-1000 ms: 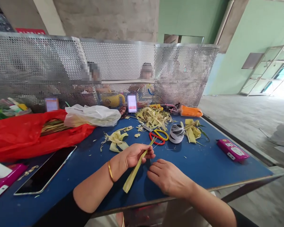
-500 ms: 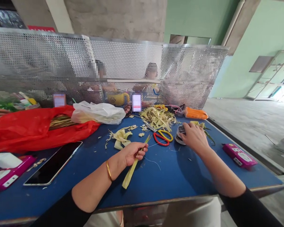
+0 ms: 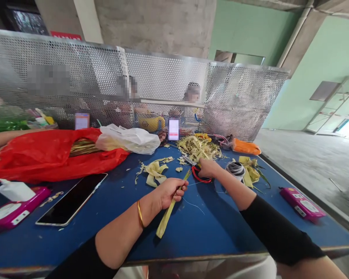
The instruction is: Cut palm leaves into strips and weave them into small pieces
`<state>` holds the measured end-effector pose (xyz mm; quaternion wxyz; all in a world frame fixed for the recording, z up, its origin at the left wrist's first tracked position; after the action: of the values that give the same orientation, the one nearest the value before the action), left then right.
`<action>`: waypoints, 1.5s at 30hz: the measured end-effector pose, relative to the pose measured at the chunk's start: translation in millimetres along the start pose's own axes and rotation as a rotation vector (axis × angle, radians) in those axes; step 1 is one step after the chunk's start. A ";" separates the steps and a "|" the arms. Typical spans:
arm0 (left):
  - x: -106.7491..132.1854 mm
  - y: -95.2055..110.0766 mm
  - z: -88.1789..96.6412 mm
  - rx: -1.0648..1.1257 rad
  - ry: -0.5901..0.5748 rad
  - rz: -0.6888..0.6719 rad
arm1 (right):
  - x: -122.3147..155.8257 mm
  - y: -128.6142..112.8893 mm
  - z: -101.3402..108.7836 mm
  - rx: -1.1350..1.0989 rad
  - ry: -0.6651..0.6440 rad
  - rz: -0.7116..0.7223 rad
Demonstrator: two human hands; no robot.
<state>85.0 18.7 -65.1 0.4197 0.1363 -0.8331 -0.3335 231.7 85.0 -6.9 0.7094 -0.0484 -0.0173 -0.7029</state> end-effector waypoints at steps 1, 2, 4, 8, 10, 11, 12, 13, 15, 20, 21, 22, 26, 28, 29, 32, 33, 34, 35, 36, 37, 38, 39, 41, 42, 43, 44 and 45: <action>0.6 1.7 0.2 -0.002 -0.001 -0.010 | -1.8 6.2 0.3 -0.120 0.002 -0.025; 0.9 3.0 0.3 -0.003 -0.003 -0.018 | -2.7 12.5 0.4 -0.259 0.003 -0.054; 1.3 4.8 0.5 -0.003 -0.007 -0.029 | -3.3 22.7 2.6 -0.534 0.026 -0.093; 2.6 8.3 1.5 0.011 -0.012 -0.051 | -3.2 30.0 15.9 -0.990 0.148 -0.069; 3.8 11.0 2.6 0.020 -0.015 -0.062 | -1.6 28.3 25.5 -1.174 0.226 -0.020; 4.3 12.5 3.4 0.023 -0.017 -0.066 | 0.1 26.9 30.9 -1.250 0.269 0.009; 4.8 14.2 4.3 0.026 -0.017 -0.071 | 2.5 25.4 36.4 -1.316 0.312 0.038; 5.2 16.1 5.5 0.028 -0.016 -0.076 | 5.7 23.7 41.6 -1.370 0.349 0.066; 5.3 20.3 8.6 0.030 -0.009 -0.091 | 14.8 19.1 48.7 -1.451 0.381 0.112; 2.2 29.5 18.6 0.028 0.027 -0.140 | 61.6 5.9 32.1 -1.510 0.159 0.117; 1.5 30.5 20.1 0.027 0.033 -0.147 | 76.2 0.5 18.8 -1.510 0.017 0.095; 1.0 31.3 21.2 0.026 0.038 -0.153 | 92.1 -0.4 8.0 -1.503 -0.071 0.061; 1.4 32.8 21.4 0.030 0.038 -0.171 | 151.2 0.0 -22.9 -1.480 -0.362 -0.052; 2.9 33.4 19.6 0.031 0.029 -0.177 | 165.9 3.4 -25.1 -1.462 -0.402 -0.086; 3.9 33.7 18.7 0.030 0.025 -0.181 | 169.3 4.9 -25.2 -1.443 -0.413 -0.103; 7.0 34.7 16.1 0.022 0.021 -0.189 | 169.4 4.8 -29.7 -1.362 -0.465 -0.160; 7.9 34.8 15.4 0.018 0.022 -0.190 | 166.1 4.0 -31.4 -1.334 -0.468 -0.172; 8.6 34.8 14.7 0.013 0.022 -0.190 | 161.5 3.0 -33.2 -1.309 -0.460 -0.181; 9.2 34.6 14.0 0.008 0.023 -0.189 | 156.2 2.0 -35.4 -1.287 -0.447 -0.190; 9.5 34.3 13.4 0.003 0.022 -0.187 | 150.2 1.2 -37.4 -1.266 -0.427 -0.193; 9.8 34.0 12.8 -0.002 0.021 -0.184 | 143.4 0.0 -38.4 -1.247 -0.399 -0.183; 9.9 33.8 12.2 -0.007 0.018 -0.181 | 136.2 -1.4 -38.0 -1.222 -0.365 -0.156; 10.2 33.9 11.7 -0.011 0.014 -0.180 | 128.9 -1.8 -36.0 -1.175 -0.321 -0.126; 11.4 35.0 11.3 -0.020 0.008 -0.182 | 116.5 1.6 -29.3 -0.989 -0.228 -0.083; 12.5 36.2 11.6 -0.023 0.005 -0.185 | 112.0 3.9 -25.4 -0.851 -0.193 -0.070; 14.0 38.0 11.8 -0.030 0.002 -0.192 | 108.5 5.8 -20.8 -0.689 -0.163 -0.056; 16.0 40.7 12.0 -0.043 -0.002 -0.204 | 105.9 6.7 -15.8 -0.512 -0.135 -0.042; 18.4 44.2 12.3 -0.064 -0.004 -0.221 | 104.1 6.0 -11.1 -0.336 -0.111 -0.021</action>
<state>66.4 47.5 -29.5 0.3829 0.2130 -0.8028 -0.4044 238.5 -19.7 -8.5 0.6820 -0.2047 0.0606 -0.6996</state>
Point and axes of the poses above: each hand's wrist, its own x-axis away from the middle knuckle, its own z-axis out of the back of the hand, y = z × x, the point moved 10 cm from there along -x, towards the middle knuckle, and after that the axes turned 7 degrees about z, right-handed, at the moved point
